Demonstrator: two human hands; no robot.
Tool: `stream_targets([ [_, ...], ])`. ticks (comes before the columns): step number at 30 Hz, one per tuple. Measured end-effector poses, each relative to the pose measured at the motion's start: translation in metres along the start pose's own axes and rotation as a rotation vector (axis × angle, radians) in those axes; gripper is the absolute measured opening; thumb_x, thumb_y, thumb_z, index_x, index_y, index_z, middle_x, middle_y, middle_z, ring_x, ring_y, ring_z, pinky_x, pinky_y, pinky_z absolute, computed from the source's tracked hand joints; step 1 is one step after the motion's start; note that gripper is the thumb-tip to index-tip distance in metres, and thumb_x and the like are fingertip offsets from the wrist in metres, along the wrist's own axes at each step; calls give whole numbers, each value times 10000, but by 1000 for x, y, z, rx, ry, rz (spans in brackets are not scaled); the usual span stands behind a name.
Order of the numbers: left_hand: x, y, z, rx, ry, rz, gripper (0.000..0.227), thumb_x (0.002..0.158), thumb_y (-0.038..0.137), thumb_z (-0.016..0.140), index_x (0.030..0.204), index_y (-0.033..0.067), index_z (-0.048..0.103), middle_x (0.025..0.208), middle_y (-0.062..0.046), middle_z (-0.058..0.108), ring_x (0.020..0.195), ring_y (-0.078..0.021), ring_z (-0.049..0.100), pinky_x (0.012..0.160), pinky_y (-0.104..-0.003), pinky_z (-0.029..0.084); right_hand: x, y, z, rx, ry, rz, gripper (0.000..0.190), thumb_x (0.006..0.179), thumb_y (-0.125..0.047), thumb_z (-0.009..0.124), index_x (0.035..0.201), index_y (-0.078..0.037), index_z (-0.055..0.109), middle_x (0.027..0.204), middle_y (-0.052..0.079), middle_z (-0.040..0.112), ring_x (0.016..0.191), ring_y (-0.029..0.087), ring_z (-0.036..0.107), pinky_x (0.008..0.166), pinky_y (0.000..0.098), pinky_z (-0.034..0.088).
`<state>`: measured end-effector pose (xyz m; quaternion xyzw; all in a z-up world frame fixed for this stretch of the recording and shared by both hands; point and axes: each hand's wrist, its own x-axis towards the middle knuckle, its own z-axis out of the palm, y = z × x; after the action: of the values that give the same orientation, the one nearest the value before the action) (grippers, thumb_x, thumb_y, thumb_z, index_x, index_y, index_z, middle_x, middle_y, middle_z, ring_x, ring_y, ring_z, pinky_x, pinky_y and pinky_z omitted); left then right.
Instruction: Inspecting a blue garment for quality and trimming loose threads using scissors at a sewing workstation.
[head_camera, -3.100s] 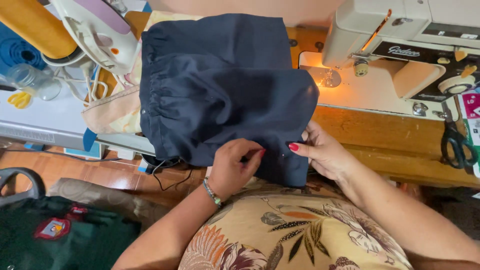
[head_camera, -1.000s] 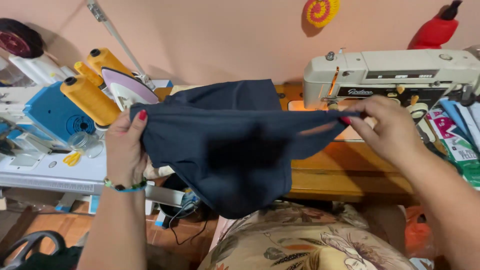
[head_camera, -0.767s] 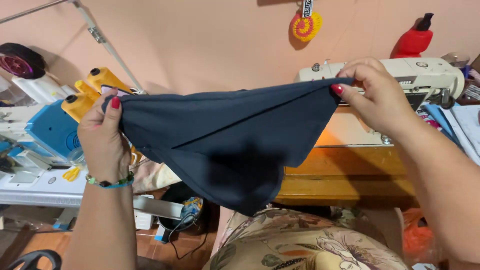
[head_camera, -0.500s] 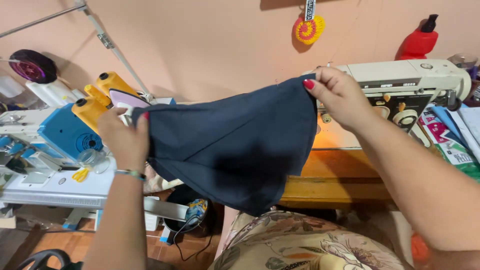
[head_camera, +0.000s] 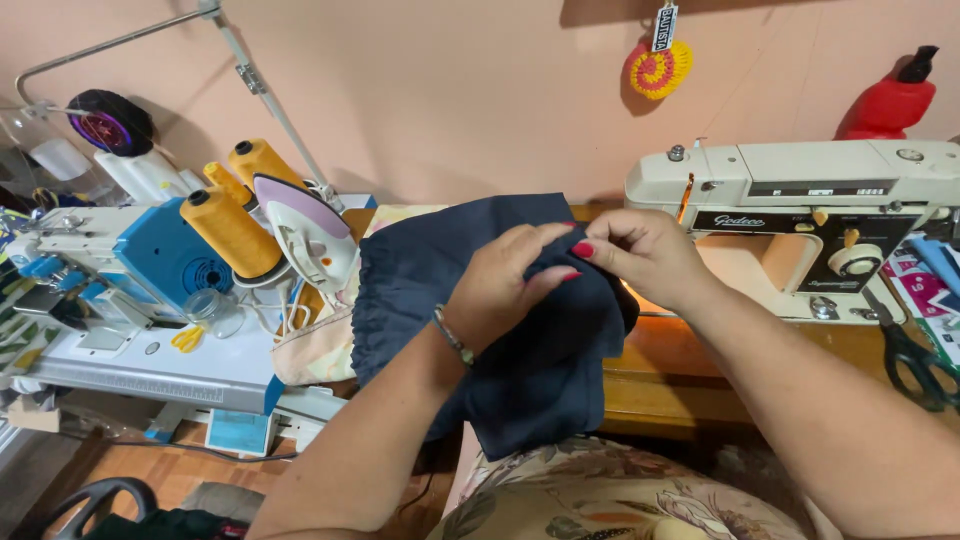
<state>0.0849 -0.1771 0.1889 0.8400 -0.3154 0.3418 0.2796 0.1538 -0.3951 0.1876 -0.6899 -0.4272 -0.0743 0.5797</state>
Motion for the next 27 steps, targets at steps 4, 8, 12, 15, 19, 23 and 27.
stream_targets([
  [4, -18, 15, 9, 53, 68, -52, 380, 991, 370, 656, 1324, 189, 645, 908, -30, 649, 864, -273, 710, 756, -385, 595, -23, 21, 7, 248, 51, 24, 387, 852, -7, 819, 1125, -25, 545, 899, 74, 700, 838, 93, 662, 796, 250, 543],
  [8, -46, 21, 19, -2, 83, -206, 333, 963, 378, 697, 1246, 202, 700, 837, 4, 651, 807, -241, 716, 709, -347, 594, -52, 10, 28, 104, 132, 0, 286, 795, 30, 847, 1001, -16, 654, 1008, 97, 746, 901, 135, 727, 844, 313, 592],
  [12, -59, 33, 22, -21, 94, -174, 315, 992, 267, 678, 1282, 145, 703, 785, -40, 636, 718, -245, 690, 623, -328, 577, -72, 30, 40, -106, 154, -27, 267, 746, -81, 907, 971, -65, 764, 1016, 75, 780, 946, 223, 759, 839, 364, 592],
  [15, -64, 41, 19, 27, 66, -133, 317, 998, 230, 673, 1285, 101, 702, 831, -56, 661, 752, -252, 702, 632, -309, 581, -79, 35, 43, -115, 143, -44, 224, 762, -119, 899, 939, -73, 770, 1026, 69, 789, 985, 227, 751, 856, 363, 571],
  [19, -61, 58, 9, 350, 50, -5, 441, 928, 331, 738, 1277, 66, 686, 1007, -73, 596, 934, -300, 648, 756, -400, 526, -78, 17, 43, -71, 147, -2, 137, 789, -142, 877, 848, -74, 774, 983, 53, 792, 887, 180, 722, 808, 318, 546],
  [23, -62, 70, 5, 191, -21, -98, 389, 922, 307, 740, 1170, 13, 685, 962, -81, 558, 867, -309, 631, 756, -371, 537, -74, -1, 41, -104, 103, 5, 150, 777, -164, 885, 827, -76, 774, 976, 54, 780, 909, 218, 739, 835, 328, 551],
  [27, -61, 63, -2, 127, -72, -195, 260, 917, 229, 736, 1071, 22, 706, 888, -91, 616, 844, -330, 672, 715, -388, 563, -69, -19, 43, -96, 27, -32, 240, 849, -283, 830, 910, -61, 760, 1072, 96, 758, 968, 285, 731, 883, 412, 541],
])
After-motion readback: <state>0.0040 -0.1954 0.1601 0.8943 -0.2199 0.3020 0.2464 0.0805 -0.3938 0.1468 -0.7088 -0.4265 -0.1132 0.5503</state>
